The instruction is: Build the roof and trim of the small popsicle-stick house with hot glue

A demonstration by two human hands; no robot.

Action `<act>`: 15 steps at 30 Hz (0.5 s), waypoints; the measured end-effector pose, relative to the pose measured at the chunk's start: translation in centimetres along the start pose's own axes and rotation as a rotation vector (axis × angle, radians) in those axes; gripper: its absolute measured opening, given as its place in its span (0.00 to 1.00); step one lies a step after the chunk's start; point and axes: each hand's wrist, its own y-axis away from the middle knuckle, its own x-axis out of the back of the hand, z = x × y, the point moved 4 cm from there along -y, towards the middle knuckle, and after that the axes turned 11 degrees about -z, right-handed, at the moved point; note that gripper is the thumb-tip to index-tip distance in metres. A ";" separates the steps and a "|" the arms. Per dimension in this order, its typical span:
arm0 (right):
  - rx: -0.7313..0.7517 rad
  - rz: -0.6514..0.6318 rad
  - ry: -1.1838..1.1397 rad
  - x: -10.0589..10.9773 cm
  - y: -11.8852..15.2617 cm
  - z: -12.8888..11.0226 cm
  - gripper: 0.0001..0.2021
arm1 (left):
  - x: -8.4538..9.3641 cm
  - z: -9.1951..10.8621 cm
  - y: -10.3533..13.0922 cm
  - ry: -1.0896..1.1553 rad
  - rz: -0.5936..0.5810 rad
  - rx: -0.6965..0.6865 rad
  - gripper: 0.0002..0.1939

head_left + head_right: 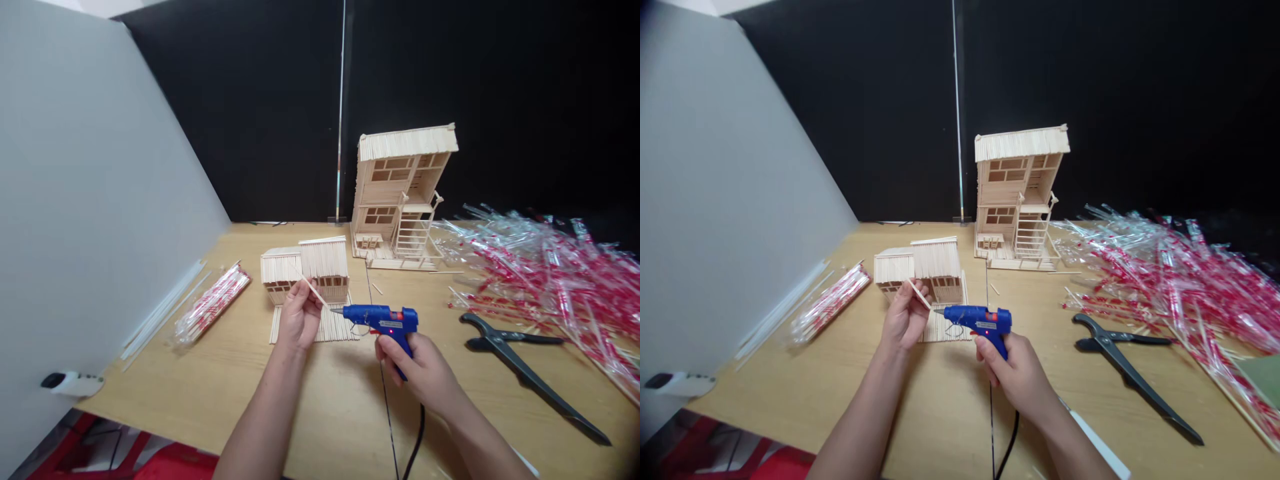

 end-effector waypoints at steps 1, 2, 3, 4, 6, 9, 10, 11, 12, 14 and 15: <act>-0.006 -0.018 -0.024 -0.1 -0.2 0.2 0.24 | 0.0 0.3 0.0 -0.008 0.003 -0.015 0.15; -0.011 -0.052 -0.063 -0.3 -0.5 0.5 0.24 | 0.0 0.7 0.1 -0.029 0.005 -0.031 0.15; -0.016 -0.101 -0.115 -0.6 -0.7 0.8 0.24 | 0.0 1.2 0.1 -0.067 0.005 -0.049 0.15; -0.021 -0.168 -0.172 -1.0 -1.0 1.1 0.24 | -0.1 1.9 0.0 -0.121 0.006 -0.068 0.16; -0.043 -0.331 -0.268 -2.1 -1.3 1.7 0.25 | -0.6 3.8 -0.4 -0.276 0.005 -0.117 0.16; -0.090 -0.531 -0.283 -3.8 -1.3 2.4 0.25 | -2.6 7.4 -1.8 -0.650 -0.040 -0.194 0.16; -0.101 -0.565 -0.265 -4.4 -1.2 2.5 0.24 | -3.6 8.5 -2.6 -0.823 -0.072 -0.208 0.15; -0.108 -0.583 -0.241 -4.9 -1.1 2.6 0.24 | -4.6 9.6 -3.4 -0.989 -0.102 -0.224 0.13; -0.112 -0.586 -0.212 -5.3 -1.0 2.7 0.23 | -5.6 10.4 -4.3 -1.139 -0.129 -0.244 0.12; -0.121 -0.575 -0.153 -6.1 -0.8 2.6 0.20 | -7.3 11.6 -6.2 -1.398 -0.186 -0.282 0.11; -0.126 -0.567 -0.127 -6.4 -0.8 2.6 0.18 | -7.8 11.9 -7.1 -1.503 -0.206 -0.275 0.10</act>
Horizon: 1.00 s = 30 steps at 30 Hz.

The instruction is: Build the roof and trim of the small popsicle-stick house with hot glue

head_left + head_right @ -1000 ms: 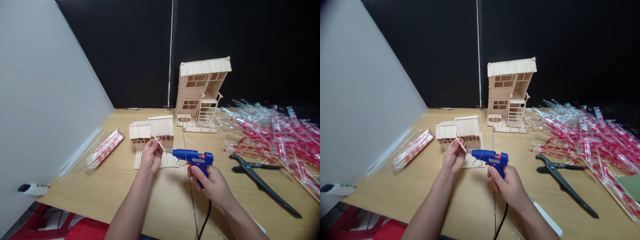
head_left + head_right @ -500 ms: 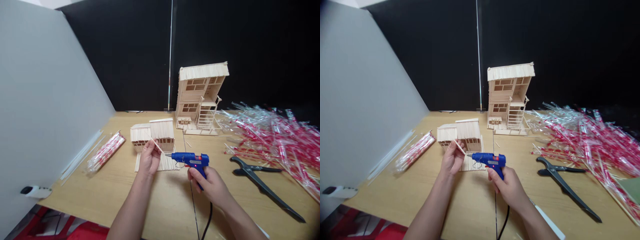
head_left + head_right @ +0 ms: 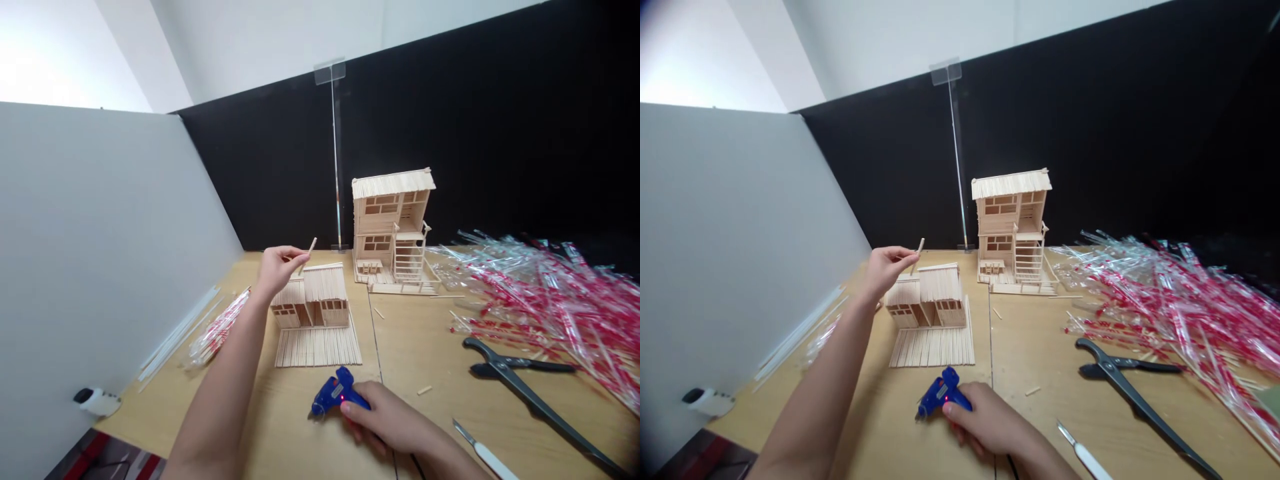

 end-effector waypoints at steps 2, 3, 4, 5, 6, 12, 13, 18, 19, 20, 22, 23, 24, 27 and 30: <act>-0.023 0.016 0.032 -0.3 -0.2 0.0 0.15 | 0.0 0.1 -1.8 -0.169 -0.075 0.004 0.10; -0.033 0.023 0.039 -0.4 -0.2 0.0 0.14 | -0.1 0.0 -2.5 -0.229 -0.105 0.006 0.10; -0.043 0.029 0.044 -0.4 -0.3 0.1 0.12 | -0.3 -0.1 -3.1 -0.280 -0.131 0.004 0.10; -0.052 0.037 0.047 -0.4 -0.3 0.2 0.11 | -0.4 0.0 -3.5 -0.321 -0.150 0.000 0.10; -0.060 0.042 0.047 -0.4 -0.3 0.3 0.10 | -0.6 0.0 -3.8 -0.355 -0.165 -0.007 0.09; -0.070 0.045 0.041 -0.3 -0.5 0.4 0.09 | -1.9 0.6 -4.7 -0.501 -0.295 -0.039 0.06; -0.068 0.042 0.049 -0.3 -0.5 0.3 0.09 | -2.1 0.5 -4.7 -0.517 -0.311 -0.037 0.06; -0.084 0.019 0.065 -0.3 -0.5 0.6 0.09 | -2.3 -0.3 -5.0 -0.582 -0.324 -0.032 0.07; -0.085 0.021 0.069 -0.3 -0.5 0.7 0.10 | -2.4 -0.4 -5.0 -0.587 -0.329 -0.032 0.07; -0.085 0.026 0.073 -0.2 -0.6 0.8 0.10 | -2.4 -0.4 -5.0 -0.592 -0.334 -0.035 0.07; -0.077 0.029 0.080 -0.2 -0.6 0.9 0.10 | -2.5 -0.4 -5.0 -0.613 -0.348 -0.045 0.07; -0.073 0.026 0.082 -0.2 -0.6 0.9 0.10 | -2.6 -0.3 -5.0 -0.631 -0.350 -0.053 0.06; -0.067 0.022 0.082 -0.2 -0.6 0.9 0.10 | -2.7 -0.3 -5.0 -0.649 -0.351 -0.062 0.06; -0.059 0.020 0.079 -0.1 -0.5 0.8 0.10 | -2.7 -0.1 -5.2 -0.681 -0.349 -0.083 0.05; -0.073 0.027 0.086 -0.1 -0.5 0.7 0.09 | -2.9 0.0 -5.2 -0.692 -0.365 -0.101 0.05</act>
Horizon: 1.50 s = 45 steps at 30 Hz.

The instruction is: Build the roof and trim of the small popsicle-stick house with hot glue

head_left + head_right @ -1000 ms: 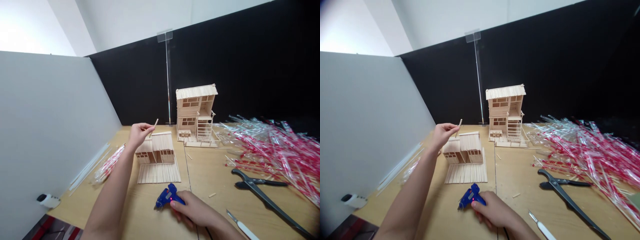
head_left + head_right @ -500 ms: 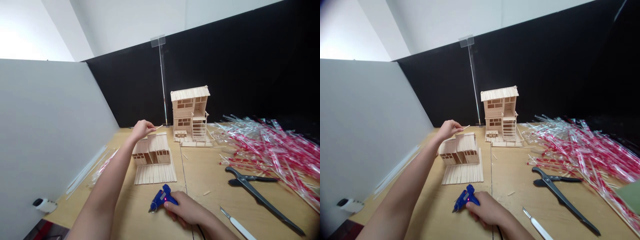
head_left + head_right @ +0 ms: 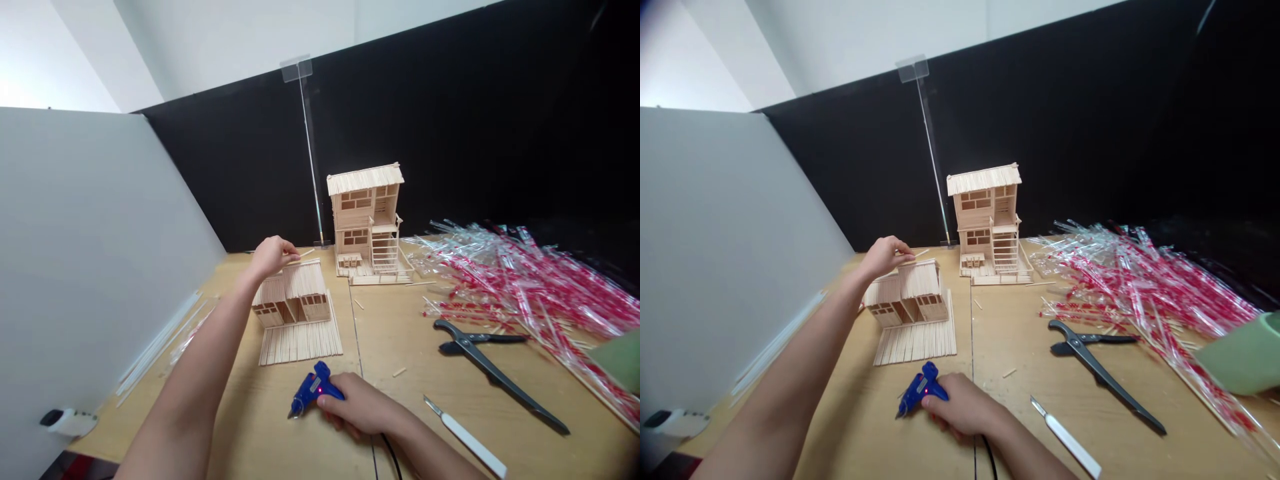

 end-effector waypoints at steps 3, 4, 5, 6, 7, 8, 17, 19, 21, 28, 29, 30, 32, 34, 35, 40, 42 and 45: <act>-0.004 0.007 0.008 0.0 0.0 0.0 0.10 | -0.1 0.4 0.1 -0.038 -0.005 -0.036 0.04; -0.003 0.008 0.008 0.0 0.0 0.0 0.10 | -0.2 0.6 0.1 -0.059 -0.004 -0.049 0.05; -0.002 0.009 0.006 0.1 0.0 0.0 0.10 | -0.3 0.7 0.1 -0.080 -0.004 -0.062 0.05; -0.001 0.009 0.004 0.0 0.0 0.0 0.10 | -0.3 0.9 0.1 -0.098 -0.005 -0.073 0.05; 0.000 0.010 0.002 0.1 0.0 0.1 0.10 | -0.4 0.9 0.1 -0.109 -0.008 -0.081 0.05; 0.000 0.010 0.002 0.1 0.0 0.1 0.11 | -0.5 1.0 0.1 -0.115 -0.014 -0.086 0.05; -0.030 0.025 0.023 0.1 0.3 -0.6 0.10 | -0.8 0.6 -0.1 -0.095 -0.032 -0.095 0.06; -0.028 0.024 0.022 0.1 0.4 -0.7 0.09 | -0.8 0.5 -0.1 -0.086 -0.029 -0.100 0.06; -0.025 0.022 0.025 0.1 0.4 -0.7 0.09 | -1.0 0.3 -0.1 -0.071 -0.025 -0.105 0.06; -0.032 0.024 0.015 0.1 0.2 -0.3 0.10 | -1.1 0.0 -0.2 -0.025 -0.026 -0.118 0.05; -0.034 0.023 0.013 0.1 0.2 -0.3 0.10 | -1.1 0.1 -0.3 -0.016 -0.033 -0.117 0.05; -0.037 0.022 0.011 0.1 0.1 -0.2 0.10 | -1.1 0.1 -0.3 -0.008 -0.040 -0.113 0.05; -0.037 0.024 0.012 0.1 0.1 -0.1 0.10 | -1.1 0.2 -0.4 0.006 -0.048 -0.103 0.04; -0.035 0.026 0.017 0.1 0.1 -0.1 0.10 | -1.1 0.3 -0.4 0.019 -0.047 -0.101 0.04; -0.034 0.027 0.019 0.1 0.1 -0.1 0.10 | -1.1 0.3 -0.4 0.027 -0.046 -0.103 0.04; -0.036 0.027 0.012 0.1 0.1 -0.1 0.10 | -1.1 0.2 -0.2 0.060 -0.018 -0.106 0.04; -0.025 0.024 0.011 0.2 0.0 0.0 0.10 | -1.2 0.1 -0.2 0.058 -0.010 -0.116 0.04; -0.021 0.032 0.024 0.2 -0.1 0.2 0.10 | -1.4 -0.2 -0.2 0.063 0.003 -0.134 0.04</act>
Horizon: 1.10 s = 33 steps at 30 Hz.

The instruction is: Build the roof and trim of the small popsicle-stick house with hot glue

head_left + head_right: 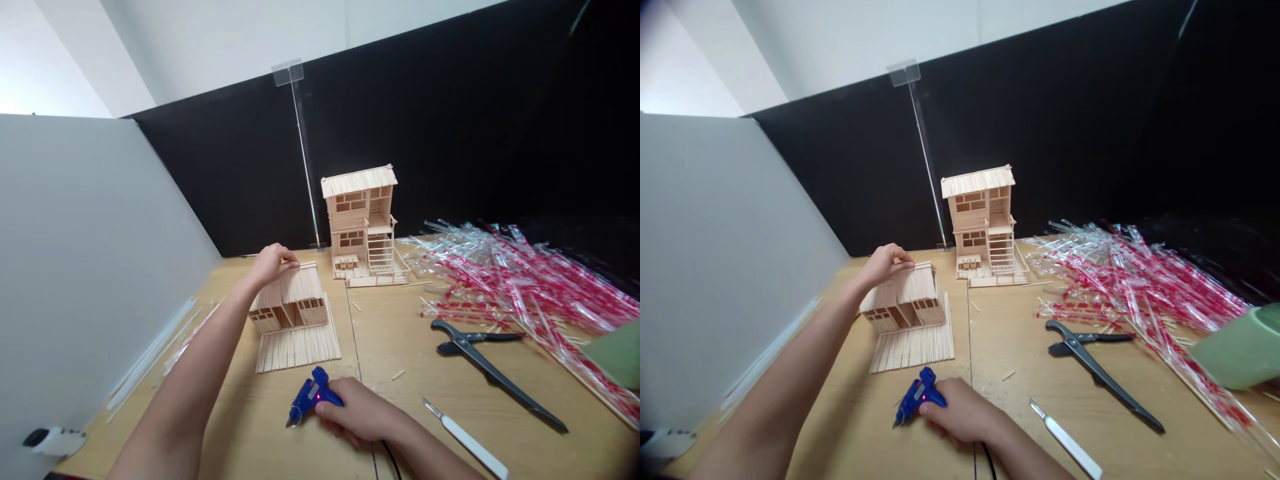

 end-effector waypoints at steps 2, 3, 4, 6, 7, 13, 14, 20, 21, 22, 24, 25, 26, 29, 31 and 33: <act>0.000 0.006 0.007 0.0 0.0 0.1 0.09 | -0.1 -0.2 0.0 0.005 0.009 -0.009 0.04; 0.000 0.007 0.004 0.0 -0.1 0.2 0.09 | -0.2 -0.2 0.1 0.004 0.016 -0.012 0.04; 0.000 0.006 0.000 0.0 -0.1 0.2 0.09 | -0.2 -0.3 0.1 0.001 0.023 -0.013 0.04; 0.004 0.004 -0.013 0.0 -0.1 0.2 0.09 | -0.3 -0.4 0.2 -0.007 0.036 -0.016 0.05; 0.004 0.003 -0.019 0.0 -0.1 0.2 0.09 | -0.4 -0.4 0.2 -0.009 0.040 -0.018 0.05; 0.008 0.002 -0.029 -0.1 0.0 -0.1 0.08 | -0.5 -0.5 0.4 0.013 0.053 -0.016 0.06; 0.007 0.002 -0.032 0.0 0.0 -0.2 0.08 | -0.5 -0.4 0.4 0.016 0.055 -0.013 0.06; -0.020 0.001 -0.029 0.0 0.2 -0.3 0.09 | -0.7 -0.3 0.6 0.005 0.081 -0.009 0.05; -0.017 -0.001 -0.026 0.0 0.2 -0.3 0.09 | -0.7 -0.3 0.6 -0.007 0.089 -0.006 0.05; -0.013 -0.001 -0.023 0.0 0.2 -0.3 0.09 | -0.8 -0.3 0.6 -0.022 0.102 -0.007 0.05; -0.004 -0.003 -0.024 0.0 0.2 -0.2 0.09 | -0.8 -0.2 0.7 -0.058 0.137 -0.026 0.06; -0.001 -0.004 -0.024 0.0 0.1 -0.2 0.09 | -0.8 -0.2 0.8 -0.078 0.158 -0.043 0.06; 0.002 -0.004 -0.025 0.0 0.1 -0.2 0.09 | -0.9 -0.1 0.8 -0.100 0.180 -0.062 0.07; 0.015 0.002 -0.025 -0.1 0.0 0.0 0.08 | -1.3 0.3 1.1 -0.180 0.223 -0.133 0.10; 0.016 0.002 -0.028 -0.1 -0.1 0.1 0.08 | -2.0 0.7 1.4 -0.217 0.227 -0.195 0.12; 0.011 0.000 -0.029 -0.1 -0.2 0.2 0.08 | -2.8 1.1 1.7 -0.230 0.229 -0.239 0.15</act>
